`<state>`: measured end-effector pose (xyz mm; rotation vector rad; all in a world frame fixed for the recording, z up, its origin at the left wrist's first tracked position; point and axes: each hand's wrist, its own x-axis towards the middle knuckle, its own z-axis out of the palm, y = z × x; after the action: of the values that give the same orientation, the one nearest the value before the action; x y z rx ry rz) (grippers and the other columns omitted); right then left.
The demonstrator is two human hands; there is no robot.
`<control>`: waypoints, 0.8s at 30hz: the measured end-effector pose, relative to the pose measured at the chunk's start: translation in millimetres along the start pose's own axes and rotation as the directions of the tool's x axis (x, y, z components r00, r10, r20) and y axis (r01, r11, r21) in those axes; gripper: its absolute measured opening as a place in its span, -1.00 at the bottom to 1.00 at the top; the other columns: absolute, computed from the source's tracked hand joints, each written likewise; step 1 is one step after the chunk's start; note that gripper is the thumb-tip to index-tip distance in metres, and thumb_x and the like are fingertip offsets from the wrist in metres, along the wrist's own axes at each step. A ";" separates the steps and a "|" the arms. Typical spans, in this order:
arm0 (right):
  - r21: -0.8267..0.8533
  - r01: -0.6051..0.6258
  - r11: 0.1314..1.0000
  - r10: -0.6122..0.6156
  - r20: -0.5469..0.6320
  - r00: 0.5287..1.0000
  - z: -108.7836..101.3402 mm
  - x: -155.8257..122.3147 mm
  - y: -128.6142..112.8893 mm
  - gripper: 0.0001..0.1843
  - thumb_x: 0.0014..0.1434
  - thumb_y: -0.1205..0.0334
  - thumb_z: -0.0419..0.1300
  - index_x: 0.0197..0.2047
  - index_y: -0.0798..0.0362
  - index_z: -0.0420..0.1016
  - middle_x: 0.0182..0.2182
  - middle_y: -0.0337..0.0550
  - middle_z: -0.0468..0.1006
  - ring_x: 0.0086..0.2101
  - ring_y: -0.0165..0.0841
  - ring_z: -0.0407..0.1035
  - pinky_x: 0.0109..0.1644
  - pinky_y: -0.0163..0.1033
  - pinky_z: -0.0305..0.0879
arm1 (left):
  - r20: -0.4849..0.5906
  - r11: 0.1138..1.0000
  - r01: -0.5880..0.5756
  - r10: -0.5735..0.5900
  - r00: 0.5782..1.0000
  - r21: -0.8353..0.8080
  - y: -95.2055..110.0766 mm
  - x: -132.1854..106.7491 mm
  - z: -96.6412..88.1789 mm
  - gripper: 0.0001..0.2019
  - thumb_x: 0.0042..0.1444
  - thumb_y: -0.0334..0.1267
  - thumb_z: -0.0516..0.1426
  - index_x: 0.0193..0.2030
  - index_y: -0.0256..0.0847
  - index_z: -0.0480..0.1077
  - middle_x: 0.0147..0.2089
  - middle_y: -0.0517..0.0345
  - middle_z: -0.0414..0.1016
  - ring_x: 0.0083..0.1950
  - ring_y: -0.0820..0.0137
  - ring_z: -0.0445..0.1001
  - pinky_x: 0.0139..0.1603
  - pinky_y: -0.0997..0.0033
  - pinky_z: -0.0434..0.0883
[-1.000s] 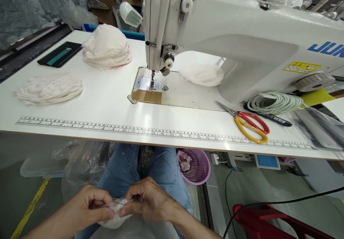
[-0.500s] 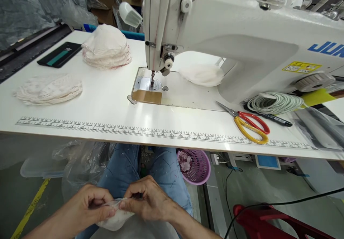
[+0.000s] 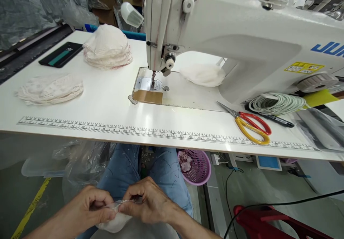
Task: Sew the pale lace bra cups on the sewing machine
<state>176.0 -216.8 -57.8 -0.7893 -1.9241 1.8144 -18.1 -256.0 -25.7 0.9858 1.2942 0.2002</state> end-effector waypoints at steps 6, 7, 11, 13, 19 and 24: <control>0.079 -0.053 0.995 0.047 0.077 0.996 -3.9 -0.5 0.5 -0.50 0.13 -0.14 0.15 -0.40 0.20 0.54 -0.59 -0.21 0.43 -0.56 -0.49 0.25 -0.48 -0.41 0.13 | 0.016 0.999 0.020 -0.019 1.000 -0.030 -5.1 3.1 -1.7 -0.77 -0.11 -0.15 0.17 -0.56 -0.31 0.41 -0.67 0.38 0.04 -0.56 0.54 -0.02 -0.56 0.54 -0.05; 0.073 -0.059 0.996 0.053 0.083 0.995 -4.6 -1.0 0.4 -0.51 0.10 -0.15 0.18 -0.39 0.19 0.54 -0.58 -0.21 0.43 -0.55 -0.48 0.25 -0.47 -0.41 0.14 | 0.015 1.000 0.017 -0.016 1.000 -0.026 -5.7 3.2 -1.7 -0.77 -0.11 -0.15 0.18 -0.56 -0.31 0.41 -0.67 0.38 0.04 -0.56 0.54 -0.02 -0.56 0.54 -0.05; 0.016 -0.063 0.998 0.062 0.055 0.997 -6.1 -2.3 -1.8 -0.53 0.01 -0.15 0.25 -0.42 0.18 0.55 -0.61 -0.27 0.37 -0.58 -0.51 0.18 -0.51 -0.42 0.07 | 0.025 0.999 0.008 -0.007 1.000 -0.047 -9.0 2.8 -2.5 -0.77 -0.11 -0.15 0.18 -0.56 -0.32 0.41 -0.65 0.34 0.12 -0.56 0.53 0.03 -0.54 0.54 -0.01; 0.015 -0.069 0.997 0.069 0.052 0.996 -6.7 -1.7 -4.5 -0.55 0.04 -0.11 0.24 -0.40 0.19 0.55 -0.62 -0.27 0.36 -0.58 -0.52 0.17 -0.52 -0.43 0.07 | 0.039 0.997 -0.003 0.006 0.999 -0.071 -10.7 3.0 -4.2 -0.76 -0.10 -0.13 0.18 -0.55 -0.31 0.40 -0.64 0.33 0.14 -0.55 0.52 0.05 -0.53 0.54 0.00; -0.069 -0.085 0.994 0.087 0.026 0.996 -10.1 1.5 -16.8 -0.68 0.08 0.02 0.24 -0.40 0.16 0.54 -0.61 -0.30 0.36 -0.57 -0.53 0.17 -0.48 -0.44 0.09 | 0.057 0.990 -0.057 0.065 0.996 -0.132 -6.2 4.3 -8.2 -0.74 -0.10 -0.11 0.21 -0.50 -0.30 0.39 -0.60 0.33 0.16 -0.52 0.52 0.05 -0.51 0.54 0.01; -0.271 -0.109 0.956 0.119 0.022 0.993 -14.9 -0.7 -27.8 -0.76 0.10 0.10 0.23 -0.33 0.11 0.56 -0.54 -0.25 0.44 -0.47 -0.47 0.27 -0.41 -0.43 0.12 | 0.068 0.975 -0.066 0.082 0.994 -0.211 7.1 8.4 -0.2 -0.76 -0.18 -0.16 0.27 -0.44 -0.30 0.43 -0.62 0.39 0.12 -0.54 0.54 0.00 -0.50 0.55 0.02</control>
<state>181.9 -205.9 -28.8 -0.9779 -2.2244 1.6604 -12.9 -246.4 -26.7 0.8549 1.1426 0.3459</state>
